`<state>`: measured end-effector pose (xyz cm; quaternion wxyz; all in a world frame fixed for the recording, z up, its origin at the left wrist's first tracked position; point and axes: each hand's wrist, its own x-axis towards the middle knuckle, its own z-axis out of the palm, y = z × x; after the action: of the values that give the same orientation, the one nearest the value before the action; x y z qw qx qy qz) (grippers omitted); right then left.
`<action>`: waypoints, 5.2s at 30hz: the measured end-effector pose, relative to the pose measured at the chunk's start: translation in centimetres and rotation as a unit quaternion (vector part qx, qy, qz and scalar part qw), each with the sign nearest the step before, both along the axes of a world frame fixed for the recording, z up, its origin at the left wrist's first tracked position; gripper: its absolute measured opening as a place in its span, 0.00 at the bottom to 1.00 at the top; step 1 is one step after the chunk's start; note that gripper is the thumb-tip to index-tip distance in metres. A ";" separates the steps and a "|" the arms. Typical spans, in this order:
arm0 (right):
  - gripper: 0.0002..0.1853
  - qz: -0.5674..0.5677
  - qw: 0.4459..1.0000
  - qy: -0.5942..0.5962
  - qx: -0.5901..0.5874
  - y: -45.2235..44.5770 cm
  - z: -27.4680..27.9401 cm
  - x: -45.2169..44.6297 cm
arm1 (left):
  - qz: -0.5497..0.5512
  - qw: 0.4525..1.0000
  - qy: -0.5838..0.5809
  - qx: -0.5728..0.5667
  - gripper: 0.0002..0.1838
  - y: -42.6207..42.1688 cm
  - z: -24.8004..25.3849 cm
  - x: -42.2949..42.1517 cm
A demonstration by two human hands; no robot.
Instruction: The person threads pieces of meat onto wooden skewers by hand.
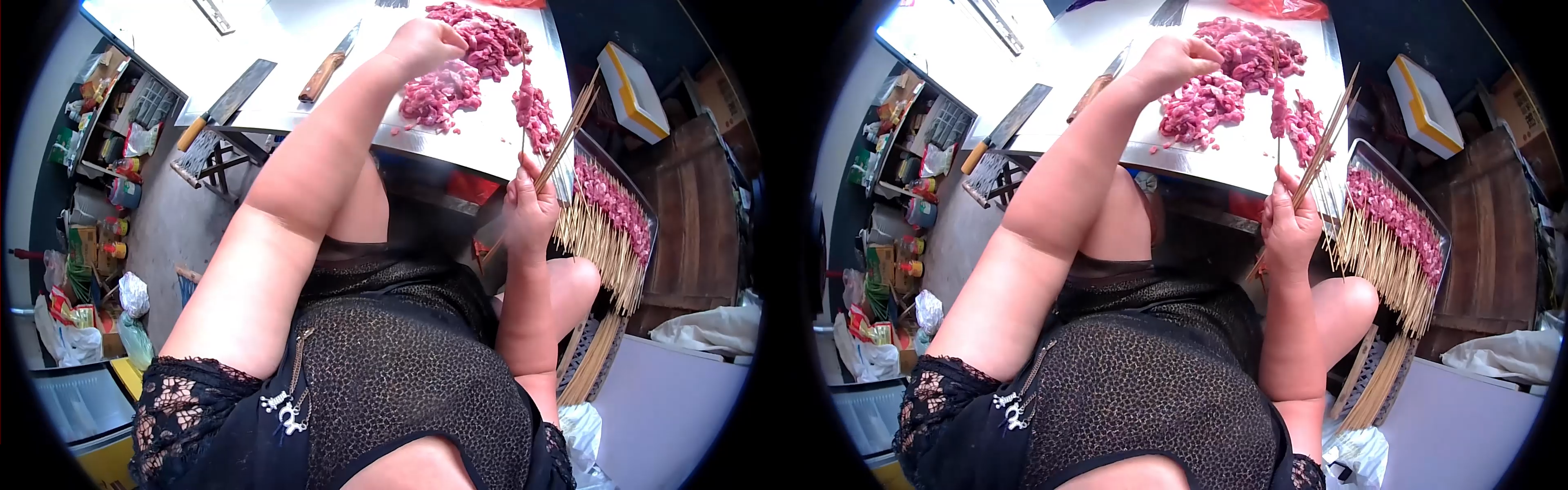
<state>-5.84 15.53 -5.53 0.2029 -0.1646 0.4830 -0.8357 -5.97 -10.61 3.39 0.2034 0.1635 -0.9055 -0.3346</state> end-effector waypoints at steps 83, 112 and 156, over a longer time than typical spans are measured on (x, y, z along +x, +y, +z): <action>0.12 -0.015 0.948 0.156 0.277 1.0 2.8 1.6 | -0.108 0.730 0.188 0.648 0.16 6.6 -2.2 2.5; 0.13 -0.162 0.911 0.232 0.299 4.6 5.2 1.6 | -0.115 0.799 0.233 0.542 0.33 1.9 -2.2 2.0; 0.13 0.039 0.979 0.054 0.195 -0.9 4.8 2.4 | -0.089 0.896 0.116 0.419 0.14 2.7 -1.9 3.1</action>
<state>-3.43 14.63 -0.73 0.2373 -0.1855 0.6398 -0.7071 -2.82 -7.93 1.46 0.1887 0.1122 -0.6621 -0.7166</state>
